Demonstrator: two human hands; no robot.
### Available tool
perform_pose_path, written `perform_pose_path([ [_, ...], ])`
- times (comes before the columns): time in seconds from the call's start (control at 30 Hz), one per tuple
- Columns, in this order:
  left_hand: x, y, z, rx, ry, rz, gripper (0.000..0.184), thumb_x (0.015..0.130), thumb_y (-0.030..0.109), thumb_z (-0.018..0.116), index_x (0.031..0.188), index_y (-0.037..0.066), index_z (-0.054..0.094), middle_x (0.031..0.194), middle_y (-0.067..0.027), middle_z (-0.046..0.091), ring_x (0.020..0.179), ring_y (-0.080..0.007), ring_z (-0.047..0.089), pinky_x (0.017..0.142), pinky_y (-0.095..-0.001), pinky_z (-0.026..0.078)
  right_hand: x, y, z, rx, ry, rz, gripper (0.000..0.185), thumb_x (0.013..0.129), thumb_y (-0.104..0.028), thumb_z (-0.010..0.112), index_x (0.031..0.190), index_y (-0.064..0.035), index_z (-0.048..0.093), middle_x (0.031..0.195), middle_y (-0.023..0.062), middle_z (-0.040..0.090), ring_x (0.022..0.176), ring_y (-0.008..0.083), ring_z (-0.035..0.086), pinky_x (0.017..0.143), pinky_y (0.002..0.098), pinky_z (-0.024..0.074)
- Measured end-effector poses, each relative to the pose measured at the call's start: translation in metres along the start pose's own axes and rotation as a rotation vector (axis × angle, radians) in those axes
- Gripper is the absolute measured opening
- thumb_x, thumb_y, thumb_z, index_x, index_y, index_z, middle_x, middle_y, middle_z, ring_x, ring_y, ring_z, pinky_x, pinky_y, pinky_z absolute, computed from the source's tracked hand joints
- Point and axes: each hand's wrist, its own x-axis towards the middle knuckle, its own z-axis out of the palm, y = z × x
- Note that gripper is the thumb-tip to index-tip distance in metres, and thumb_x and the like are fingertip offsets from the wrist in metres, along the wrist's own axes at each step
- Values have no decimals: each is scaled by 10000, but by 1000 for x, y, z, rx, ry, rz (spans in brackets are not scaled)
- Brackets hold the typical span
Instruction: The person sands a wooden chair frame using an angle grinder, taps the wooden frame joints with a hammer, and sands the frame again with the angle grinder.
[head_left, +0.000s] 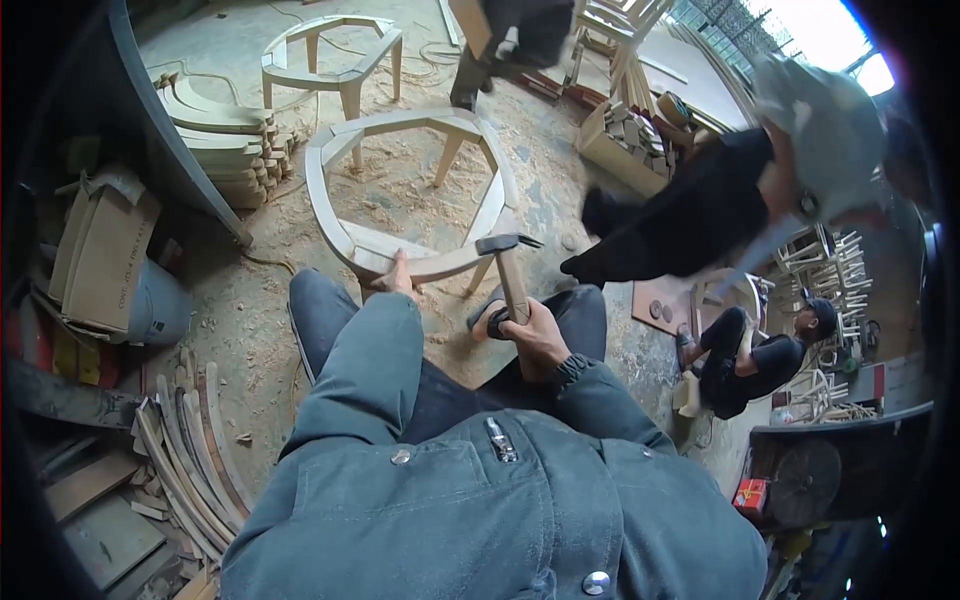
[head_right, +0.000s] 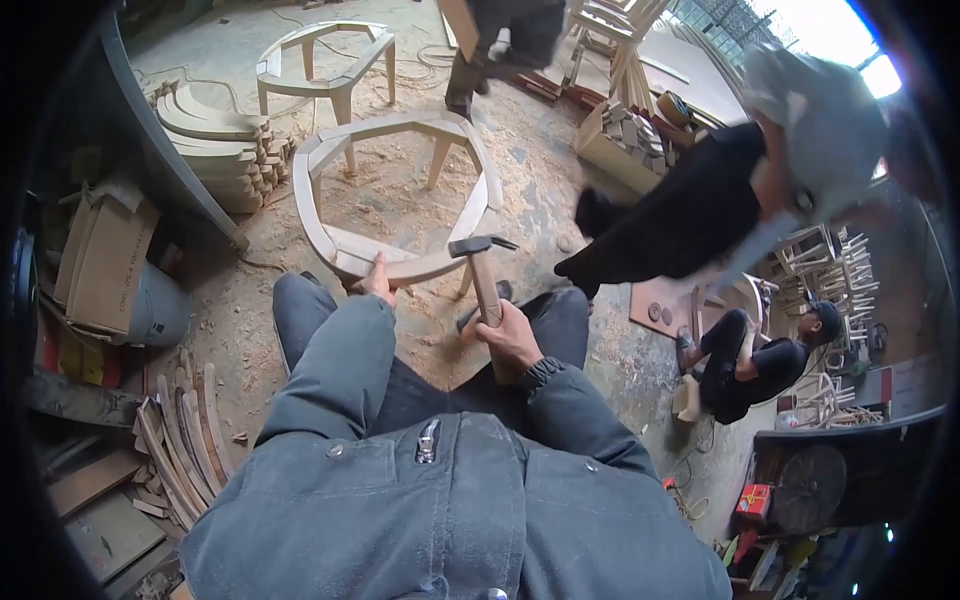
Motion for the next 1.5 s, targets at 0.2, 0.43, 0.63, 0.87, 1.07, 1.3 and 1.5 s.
perform_pose_path([
  [0.2, 6, -9, -5, 41, -52, 69, 1115, 751, 520, 883, 1491, -2, 234, 1474, -176, 445, 1292, -326, 502, 973, -514, 514, 156, -20, -29, -824, 79, -272, 406, 779, -292, 777, 979, -1, 577, 933, 196, 633, 975, 359, 633, 870, 479, 477],
  [0.43, -3, -1, -13, -125, -123, 98, 817, 778, 249, 920, 1373, 9, 413, 1335, -137, 569, 1140, -271, 605, 859, -458, 579, 286, -25, -41, -921, -139, -349, 424, 824, -378, 751, 1034, -53, 577, 1039, 167, 636, 1195, 364, 563, 1197, 579, 207],
  [0.63, -2, 12, -24, -19, -154, 49, 620, 805, 204, 900, 1266, 8, 535, 1166, -105, 653, 1035, -241, 639, 825, -453, 580, 284, -17, -61, -1096, -270, -564, 414, 838, -398, 754, 1023, -70, 581, 1062, 168, 633, 1163, 378, 561, 1186, 604, 211],
  [0.87, 35, 106, -25, 313, -502, 135, 800, 816, 163, 878, 1483, 107, 440, 1296, -74, 615, 1144, -261, 624, 957, -453, 551, 199, 13, -32, -920, -102, -451, 404, 794, -387, 767, 959, -51, 614, 990, 180, 655, 1116, 386, 575, 1059, 559, 331],
  [1.07, 154, 159, 35, 258, -513, 288, 1068, 771, 308, 905, 1569, 28, 252, 1383, -173, 558, 1221, -293, 588, 1025, -432, 500, 155, 20, 51, -554, 20, -257, 476, 783, -337, 794, 1092, -24, 612, 1109, 213, 606, 1129, 420, 509, 955, 536, 403],
  [1.3, 85, 55, 21, 744, -210, 705, 1260, 694, 215, 938, 1585, 3, 72, 1540, -232, 340, 1389, -329, 419, 1157, -426, 361, 108, -17, -3, -160, 203, -64, 435, 900, -186, 783, 1220, -29, 534, 833, 62, 623, 663, 160, 592, 592, 323, 511],
  [1.5, 95, 94, 14, 570, -454, 656, 1154, 686, 89, 841, 1583, 31, 117, 1469, -234, 466, 1321, -319, 519, 1085, -406, 450, 79, -37, -82, -115, 245, 144, 359, 995, -175, 649, 1287, -17, 513, 772, 10, 591, 589, 87, 563, 529, 257, 509],
])
